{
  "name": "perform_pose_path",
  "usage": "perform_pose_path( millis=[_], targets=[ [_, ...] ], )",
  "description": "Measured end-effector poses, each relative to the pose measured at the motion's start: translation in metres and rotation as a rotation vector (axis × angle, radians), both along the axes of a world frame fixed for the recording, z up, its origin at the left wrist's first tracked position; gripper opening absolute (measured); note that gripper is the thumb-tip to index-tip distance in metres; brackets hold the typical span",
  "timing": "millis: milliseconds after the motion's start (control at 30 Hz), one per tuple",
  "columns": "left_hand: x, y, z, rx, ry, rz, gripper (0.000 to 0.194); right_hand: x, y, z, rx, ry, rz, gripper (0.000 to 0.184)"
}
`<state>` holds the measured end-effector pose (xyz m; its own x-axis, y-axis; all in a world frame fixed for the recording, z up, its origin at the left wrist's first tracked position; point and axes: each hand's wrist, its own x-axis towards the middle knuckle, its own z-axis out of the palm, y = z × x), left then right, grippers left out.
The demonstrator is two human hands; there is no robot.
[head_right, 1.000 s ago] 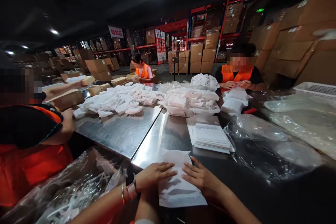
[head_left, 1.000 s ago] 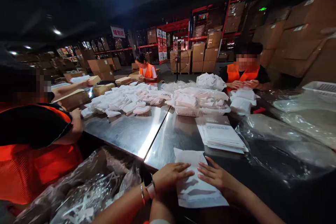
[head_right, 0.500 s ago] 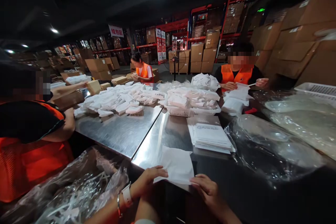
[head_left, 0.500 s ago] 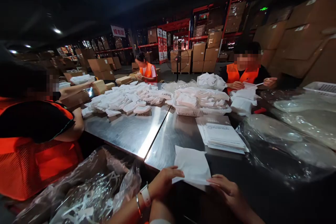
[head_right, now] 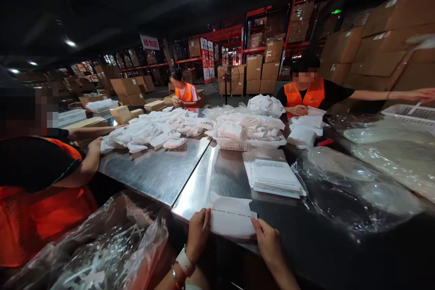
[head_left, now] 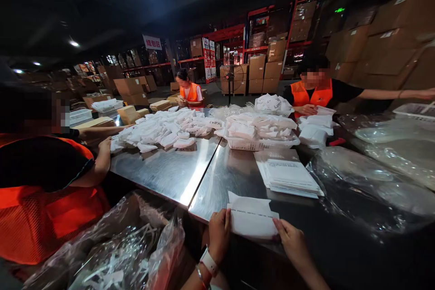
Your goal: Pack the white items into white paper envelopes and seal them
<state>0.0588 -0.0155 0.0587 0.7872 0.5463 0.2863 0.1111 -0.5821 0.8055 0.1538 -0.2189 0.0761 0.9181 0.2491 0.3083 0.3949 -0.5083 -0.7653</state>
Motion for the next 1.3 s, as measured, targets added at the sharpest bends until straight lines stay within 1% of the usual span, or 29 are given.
perform_pose_path(
  millis=[133, 267, 367, 500, 567, 633, 667, 733, 800, 867, 900, 933, 967, 1000, 1067, 1100, 1133, 1167, 1200, 1233, 1267, 1300],
  targets=[
    [-0.001, 0.000, -0.002, 0.045, 0.014, 0.001, 0.059, 0.006, 0.001, 0.000, -0.023, 0.011, -0.006, 0.077],
    [-0.001, -0.001, -0.001, 0.034, 0.002, -0.013, 0.058, 0.008, 0.002, -0.004, -0.031, 0.010, -0.026, 0.077],
    [-0.002, -0.002, 0.001, 0.026, 0.009, -0.035, 0.054, 0.008, 0.002, -0.007, -0.030, 0.001, -0.032, 0.077],
    [0.002, -0.003, 0.000, 0.043, 0.026, -0.013, 0.050, 0.008, 0.002, -0.009, -0.041, -0.011, -0.027, 0.077],
    [0.005, -0.003, -0.001, 0.082, 0.060, 0.015, 0.047, 0.009, 0.002, -0.010, -0.054, -0.018, -0.032, 0.077],
    [0.007, -0.003, 0.002, 0.172, 0.145, 0.050, 0.045, 0.009, 0.003, -0.009, -0.071, -0.021, -0.040, 0.077],
    [0.008, -0.003, 0.006, 0.231, 0.208, 0.066, 0.043, 0.010, 0.003, -0.009, -0.081, -0.020, -0.044, 0.078],
    [0.008, -0.001, 0.019, 0.328, 0.323, 0.088, 0.038, 0.011, 0.005, -0.007, -0.106, -0.015, -0.052, 0.078],
    [0.008, -0.001, 0.038, 0.397, 0.395, 0.104, 0.033, 0.014, 0.006, -0.007, -0.137, -0.007, -0.062, 0.077],
    [0.009, -0.004, 0.058, 0.450, 0.407, 0.125, 0.031, 0.017, 0.008, -0.008, -0.175, 0.001, -0.067, 0.075],
    [0.010, -0.006, 0.066, 0.500, 0.376, 0.111, 0.033, 0.019, 0.007, -0.009, -0.198, 0.005, -0.061, 0.073],
    [0.013, -0.010, 0.072, 0.567, 0.313, 0.062, 0.037, 0.020, 0.007, -0.009, -0.226, 0.007, -0.052, 0.070],
    [0.017, -0.014, 0.075, 0.638, 0.227, -0.017, 0.041, 0.021, 0.005, -0.009, -0.260, 0.008, -0.045, 0.066],
    [0.021, -0.019, 0.075, 0.704, 0.140, -0.114, 0.041, 0.022, 0.004, -0.008, -0.299, 0.010, -0.043, 0.060],
    [0.032, -0.026, 0.067, 0.783, 0.042, -0.284, 0.035, 0.019, 0.002, -0.002, -0.392, 0.011, -0.077, 0.047],
    [0.037, -0.028, 0.061, 0.783, 0.047, -0.323, 0.034, 0.017, 0.003, 0.003, -0.456, -0.021, -0.121, 0.040],
    [0.041, -0.029, 0.055, 0.769, 0.072, -0.333, 0.034, 0.013, 0.006, 0.008, -0.524, -0.093, -0.170, 0.035],
    [0.045, -0.030, 0.050, 0.752, 0.100, -0.328, 0.035, 0.008, 0.012, 0.012, -0.582, -0.205, -0.206, 0.032],
    [0.047, -0.029, 0.046, 0.734, 0.120, -0.327, 0.035, 0.004, 0.021, 0.016, -0.618, -0.340, -0.210, 0.033],
    [0.049, -0.028, 0.044, 0.715, 0.134, -0.337, 0.036, 0.001, 0.032, 0.017, -0.617, -0.462, -0.175, 0.037],
    [0.050, -0.027, 0.042, 0.692, 0.146, -0.358, 0.038, -0.001, 0.044, 0.017, -0.578, -0.545, -0.104, 0.042],
    [0.050, -0.026, 0.042, 0.662, 0.159, -0.383, 0.040, -0.002, 0.056, 0.014, -0.513, -0.558, -0.015, 0.047]
  ],
)
